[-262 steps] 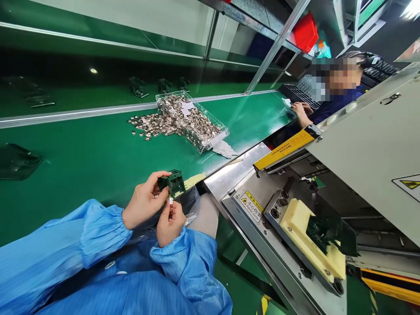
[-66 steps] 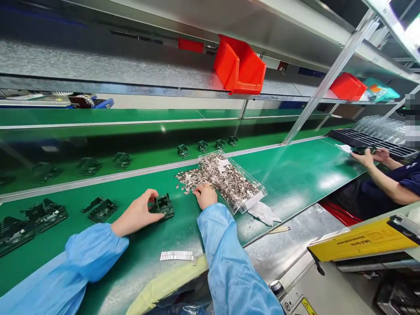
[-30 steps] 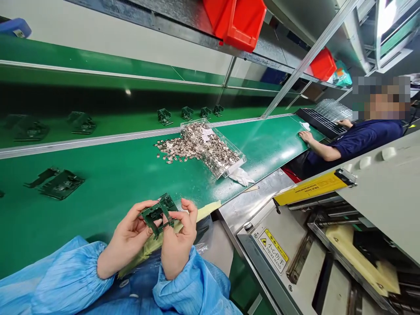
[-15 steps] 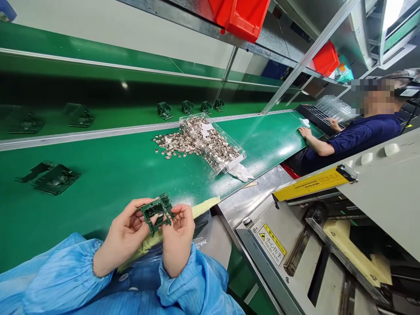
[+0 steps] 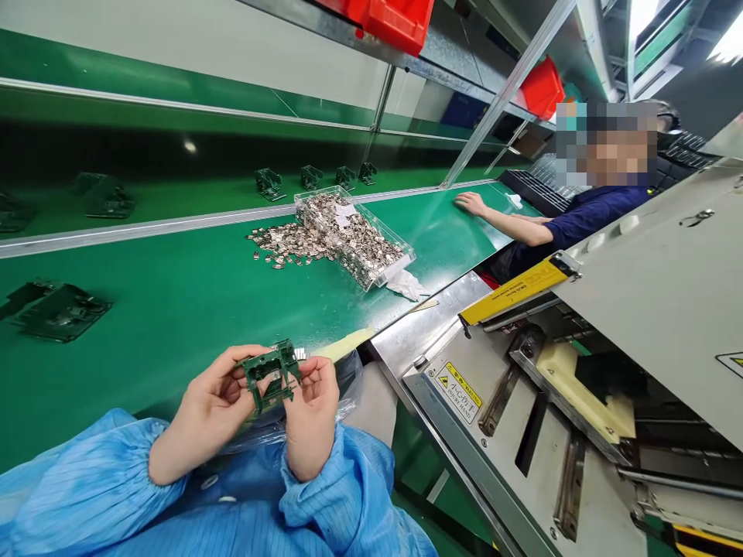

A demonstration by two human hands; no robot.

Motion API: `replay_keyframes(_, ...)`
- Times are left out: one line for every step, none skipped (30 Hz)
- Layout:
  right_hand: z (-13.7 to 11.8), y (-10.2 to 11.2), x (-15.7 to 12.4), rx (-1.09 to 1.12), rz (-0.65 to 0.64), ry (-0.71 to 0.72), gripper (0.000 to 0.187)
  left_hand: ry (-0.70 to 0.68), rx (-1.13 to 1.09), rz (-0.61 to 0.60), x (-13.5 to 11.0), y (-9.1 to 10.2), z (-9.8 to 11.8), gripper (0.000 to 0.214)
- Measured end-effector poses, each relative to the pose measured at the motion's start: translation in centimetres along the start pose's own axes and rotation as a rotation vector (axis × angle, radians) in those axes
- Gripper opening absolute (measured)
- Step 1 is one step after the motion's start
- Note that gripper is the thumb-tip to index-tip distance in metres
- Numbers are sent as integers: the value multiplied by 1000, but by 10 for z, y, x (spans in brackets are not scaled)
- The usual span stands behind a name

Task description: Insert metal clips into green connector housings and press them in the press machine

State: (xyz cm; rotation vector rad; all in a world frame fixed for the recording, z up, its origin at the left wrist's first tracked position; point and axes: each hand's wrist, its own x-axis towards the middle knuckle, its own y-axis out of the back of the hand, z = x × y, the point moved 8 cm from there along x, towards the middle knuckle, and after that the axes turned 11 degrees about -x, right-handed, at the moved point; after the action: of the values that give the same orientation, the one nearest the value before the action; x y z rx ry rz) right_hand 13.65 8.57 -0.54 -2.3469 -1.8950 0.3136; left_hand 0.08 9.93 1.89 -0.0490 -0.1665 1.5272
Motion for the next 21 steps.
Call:
replay_keyframes(2,9,0,-13,20,10,22,-8,-2,4,5,2,1,33)
replay_keyframes(5,20,-1,-33,55,20,21,-16,-8,19,12,4,1,34)
replay_keyframes(9,32,-2,-61,98,24,21,-19,-18,36,20,7,-1,35)
replay_keyframes(16,43,-3,-97,134,15,22,-17,-25,47,28,8,-3,36)
replay_keyframes(24,52,-4,-138,155,-6,23,-10,-25,48,37,8,-7,36)
replay_keyframes(32,58,-5,-180,160,-31,25,0,-13,36,44,5,-11,35)
replay_keyframes(40,61,-6,-215,158,-53,26,8,8,14,50,1,-16,35)
replay_keyframes(46,63,-6,-240,151,-66,28,16,40,-13,53,-3,-21,35)
replay_keyframes(49,62,-7,-256,149,-66,30,21,78,-39,54,-9,-25,36)
replay_keyframes(51,61,-6,-266,150,-59,32,24,121,-58,53,-13,-28,36)
replay_keyframes(53,59,-6,-274,150,-56,34,24,165,-69,50,-17,-30,36)
replay_keyframes(54,56,-6,-282,145,-63,36,21,208,-73,46,-20,-31,36)
replay_keyframes(57,53,-6,-286,133,-78,38,11,251,-65,42,-21,-30,36)
replay_keyframes(60,49,-6,-282,113,-100,41,-2,292,-47,38,-21,-28,36)
replay_keyframes(64,46,-7,-266,95,-123,44,-13,327,-23,35,-19,-25,35)
replay_keyframes(67,43,-8,-237,81,-145,47,-19,356,-2,32,-18,-23,36)
replay_keyframes(71,40,-9,-206,71,-159,50,-20,375,16,31,-16,-21,36)
replay_keyframes(73,38,-10,-181,63,-165,53,-18,387,27,30,-15,-19,36)
replay_keyframes(74,36,-11,-168,59,-165,54,-18,389,31,30,-15,-18,36)
replay_keyframes(74,34,-12,-169,59,-157,53,-22,386,29,29,-15,-16,36)
replay_keyframes(74,33,-11,-185,60,-143,52,-33,378,23,28,-16,-15,35)
